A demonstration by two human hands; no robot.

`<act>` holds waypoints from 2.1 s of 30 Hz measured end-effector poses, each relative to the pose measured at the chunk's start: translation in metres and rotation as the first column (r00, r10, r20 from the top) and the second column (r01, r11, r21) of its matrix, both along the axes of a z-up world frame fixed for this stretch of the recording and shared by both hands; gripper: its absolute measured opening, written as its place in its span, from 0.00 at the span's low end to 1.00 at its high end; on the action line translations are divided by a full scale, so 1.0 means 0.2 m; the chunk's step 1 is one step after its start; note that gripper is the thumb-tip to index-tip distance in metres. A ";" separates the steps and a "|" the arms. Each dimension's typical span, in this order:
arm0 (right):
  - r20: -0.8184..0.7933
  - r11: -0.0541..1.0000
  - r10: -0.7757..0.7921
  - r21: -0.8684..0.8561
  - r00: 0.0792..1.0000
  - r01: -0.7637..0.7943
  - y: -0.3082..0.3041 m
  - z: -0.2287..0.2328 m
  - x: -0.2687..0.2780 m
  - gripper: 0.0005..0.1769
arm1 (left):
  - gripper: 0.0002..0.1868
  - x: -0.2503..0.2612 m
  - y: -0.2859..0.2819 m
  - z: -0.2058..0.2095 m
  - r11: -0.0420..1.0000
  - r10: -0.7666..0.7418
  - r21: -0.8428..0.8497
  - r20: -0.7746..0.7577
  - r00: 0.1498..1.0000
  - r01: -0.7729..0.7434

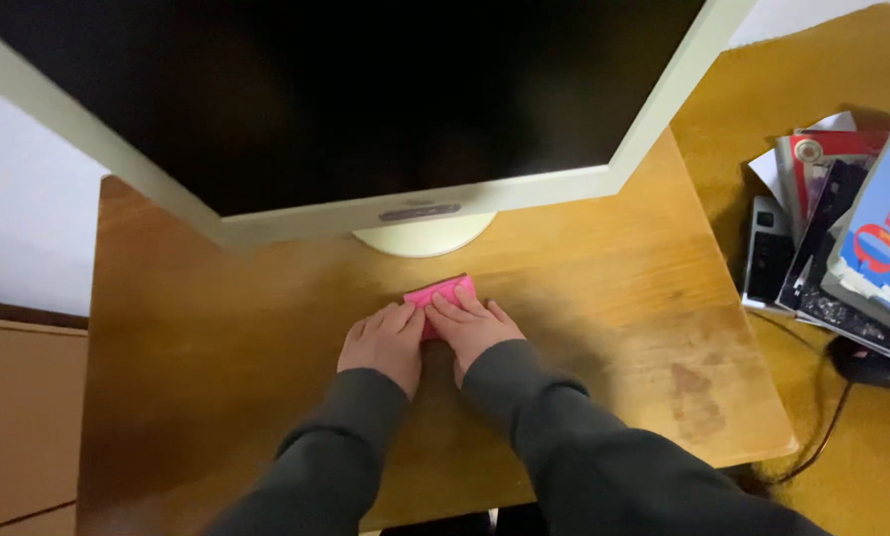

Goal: The person prepares a cleaning solution by pouring liquid into a bucket, then scrubs a wooden desk with a pink sponge. They rinse the sponge and continue scrubbing the desk surface. Finally, they wipe the desk dry with a grey cloth.

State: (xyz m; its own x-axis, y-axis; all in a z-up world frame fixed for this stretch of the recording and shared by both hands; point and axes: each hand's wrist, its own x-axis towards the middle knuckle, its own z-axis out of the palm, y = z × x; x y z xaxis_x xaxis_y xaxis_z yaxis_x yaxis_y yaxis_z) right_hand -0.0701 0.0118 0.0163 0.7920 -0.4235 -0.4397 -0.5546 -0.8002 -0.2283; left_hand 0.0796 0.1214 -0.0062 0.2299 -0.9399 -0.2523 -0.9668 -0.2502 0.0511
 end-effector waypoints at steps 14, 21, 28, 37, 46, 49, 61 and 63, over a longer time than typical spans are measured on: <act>0.256 0.997 0.011 0.072 0.967 -0.031 0.26 0.01 -0.34 0.41 | 0.23 -0.39 0.37 -0.08 0.889 -0.044 -0.456 0.003 0.999 0.040; 0.342 0.998 0.034 0.046 0.939 -0.053 0.18 -0.07 -0.58 0.42 | 0.17 -0.61 0.30 -0.14 0.860 -0.078 -0.502 0.046 0.996 0.090; 0.187 1.000 0.013 0.002 0.982 -0.014 0.04 -0.07 -0.86 0.36 | 0.22 -0.86 0.18 -0.22 0.923 -0.143 -0.358 0.022 0.989 0.141; 0.139 0.998 -0.067 0.013 0.988 0.066 -0.19 -0.03 -1.33 0.35 | 0.18 -1.31 -0.12 0.05 0.946 -0.227 -0.254 -0.069 0.972 0.203; 0.005 0.982 -0.174 -0.078 0.985 0.174 -0.28 -0.04 -1.63 0.36 | 0.08 -1.59 -0.32 0.03 0.829 -0.307 -0.488 0.006 0.952 0.271; 0.045 0.971 -0.114 -0.207 0.993 0.121 -0.22 -0.04 -1.70 0.33 | 0.06 -1.63 -0.31 -0.01 0.823 -0.339 -0.493 -0.029 0.940 0.282; 0.255 0.987 0.042 -0.161 0.966 -0.001 0.05 -0.23 -1.79 0.45 | 0.09 -1.58 -0.04 0.01 0.779 -0.363 -0.528 0.061 0.930 0.338; 0.135 0.998 -0.011 -0.065 0.991 0.020 0.01 -0.09 -1.67 0.47 | 0.11 -1.54 -0.08 -0.01 0.870 -0.325 -0.383 0.029 0.945 0.311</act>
State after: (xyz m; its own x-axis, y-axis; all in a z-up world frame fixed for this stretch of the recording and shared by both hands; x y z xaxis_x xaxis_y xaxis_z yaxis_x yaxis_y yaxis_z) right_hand -0.4049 0.0131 -0.0027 0.8353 -0.4607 -0.2999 -0.5347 -0.8076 -0.2489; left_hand -0.2280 0.1050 -0.0076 -0.0994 -0.9860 0.1336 -0.9867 0.1150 0.1146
